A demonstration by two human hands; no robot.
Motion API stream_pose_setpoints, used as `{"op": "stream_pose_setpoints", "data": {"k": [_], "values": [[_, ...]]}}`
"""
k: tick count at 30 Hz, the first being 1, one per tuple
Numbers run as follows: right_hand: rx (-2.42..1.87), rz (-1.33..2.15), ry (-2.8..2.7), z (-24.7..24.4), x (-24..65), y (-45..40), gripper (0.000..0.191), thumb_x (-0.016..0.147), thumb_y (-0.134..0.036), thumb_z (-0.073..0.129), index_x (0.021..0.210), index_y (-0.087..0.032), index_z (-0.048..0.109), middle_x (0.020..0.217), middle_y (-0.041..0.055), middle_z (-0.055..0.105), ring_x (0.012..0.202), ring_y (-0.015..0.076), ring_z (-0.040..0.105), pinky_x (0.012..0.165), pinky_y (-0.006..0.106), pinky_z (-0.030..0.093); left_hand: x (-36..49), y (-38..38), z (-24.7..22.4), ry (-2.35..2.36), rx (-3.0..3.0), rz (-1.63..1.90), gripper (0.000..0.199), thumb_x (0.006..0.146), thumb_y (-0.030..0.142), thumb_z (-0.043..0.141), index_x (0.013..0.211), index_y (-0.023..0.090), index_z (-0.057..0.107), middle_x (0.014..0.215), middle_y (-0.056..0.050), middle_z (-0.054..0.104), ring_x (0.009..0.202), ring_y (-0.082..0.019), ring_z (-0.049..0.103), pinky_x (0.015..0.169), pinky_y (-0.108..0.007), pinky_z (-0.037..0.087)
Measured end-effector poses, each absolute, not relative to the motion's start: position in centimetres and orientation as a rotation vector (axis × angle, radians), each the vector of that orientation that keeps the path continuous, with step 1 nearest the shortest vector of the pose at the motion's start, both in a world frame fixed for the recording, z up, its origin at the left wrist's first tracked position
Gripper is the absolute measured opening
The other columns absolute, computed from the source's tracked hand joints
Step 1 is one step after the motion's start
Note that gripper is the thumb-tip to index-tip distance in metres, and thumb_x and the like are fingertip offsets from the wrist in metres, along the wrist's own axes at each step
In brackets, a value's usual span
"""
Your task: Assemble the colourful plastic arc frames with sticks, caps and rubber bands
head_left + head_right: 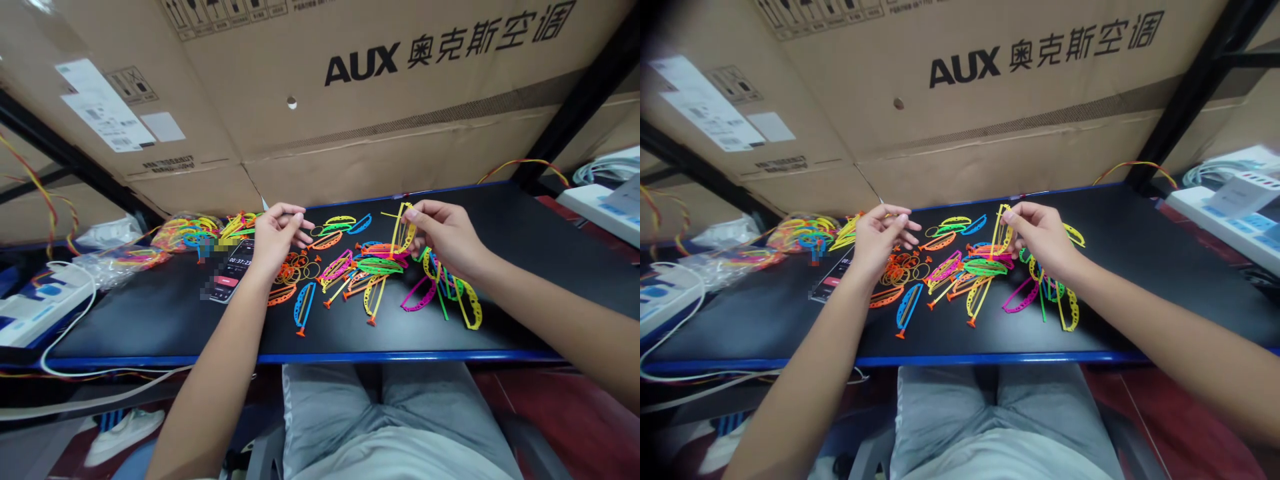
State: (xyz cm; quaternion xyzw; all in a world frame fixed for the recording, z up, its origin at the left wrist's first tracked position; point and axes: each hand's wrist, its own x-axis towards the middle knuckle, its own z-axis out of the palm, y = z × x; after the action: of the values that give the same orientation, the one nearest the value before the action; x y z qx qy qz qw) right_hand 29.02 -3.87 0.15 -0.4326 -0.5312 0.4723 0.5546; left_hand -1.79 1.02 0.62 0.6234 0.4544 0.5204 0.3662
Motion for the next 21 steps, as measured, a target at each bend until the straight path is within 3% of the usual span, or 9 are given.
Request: {"op": "stream_pose_setpoints", "data": {"k": [2,5,8,13,18,21], "values": [[-1.022,1.083,-1.300,0.1,29.1,-3.7,0.046,0.079,-0.062,0.087,0.071,-0.023,0.065,0.061,-0.0018,0.059,0.045,0.0114,0.054,0.042,0.027,0.048,-1.9,1.0,0.4,1.272,1.737,1.236,0.013,0.094,0.032,0.068,0.098,0.020,0.070,0.085,-0.006,0.081,0.060,-0.015,0.073,0.054,-0.026,0.057],[-1.047,1.004,-1.457,0.0,29.3,-3.7,0.057,0.088,-0.069,0.076,0.061,-0.023,0.057,0.052,-0.0023,0.052,0.043,0.0105,0.046,0.042,0.027,0.038,-2.2,1.1,-0.1,1.494,2.104,1.037,0.009,0.093,0.024,0.068,0.097,0.021,0.075,0.099,-0.007,0.082,0.089,-0.023,0.077,0.083,-0.039,0.062],[-1.077,0.950,-1.720,0.1,29.5,-4.0,0.065,0.096,-0.070,0.065,0.055,-0.023,0.046,0.048,-0.0033,0.043,0.044,0.0090,0.035,0.044,0.027,0.027,-2.6,1.4,-0.6,1.629,2.332,0.759,0.011,0.092,0.021,0.071,0.100,0.022,0.078,0.114,-0.008,0.082,0.110,-0.029,0.074,0.105,-0.050,0.053],[-0.948,0.749,-2.193,0.0,29.1,-4.8,0.059,0.105,-0.056,0.055,0.060,-0.022,0.041,0.056,-0.0045,0.036,0.053,0.0106,0.032,0.053,0.029,0.027,-2.3,1.3,-0.8,1.754,2.344,0.532,0.010,0.091,0.025,0.076,0.099,0.023,0.080,0.115,-0.008,0.082,0.117,-0.034,0.070,0.105,-0.053,0.047],[-0.810,0.444,-2.520,-0.7,29.1,-4.8,0.043,0.108,-0.046,0.056,0.076,-0.019,0.066,0.072,0.0019,0.061,0.065,0.0142,0.052,0.065,0.029,0.036,-1.6,0.8,-0.7,1.728,2.343,0.525,0.016,0.091,0.016,0.073,0.103,0.023,0.079,0.107,-0.006,0.082,0.112,-0.032,0.070,0.103,-0.052,0.044],[-0.780,0.403,-2.564,-1.0,29.3,-4.6,0.041,0.108,-0.046,0.057,0.082,-0.018,0.072,0.076,0.0046,0.068,0.068,0.0160,0.057,0.066,0.030,0.038,-1.4,0.7,-0.6,1.629,2.330,0.585,0.023,0.091,0.013,0.071,0.110,0.024,0.076,0.101,-0.003,0.082,0.106,-0.028,0.073,0.105,-0.050,0.044]]}}
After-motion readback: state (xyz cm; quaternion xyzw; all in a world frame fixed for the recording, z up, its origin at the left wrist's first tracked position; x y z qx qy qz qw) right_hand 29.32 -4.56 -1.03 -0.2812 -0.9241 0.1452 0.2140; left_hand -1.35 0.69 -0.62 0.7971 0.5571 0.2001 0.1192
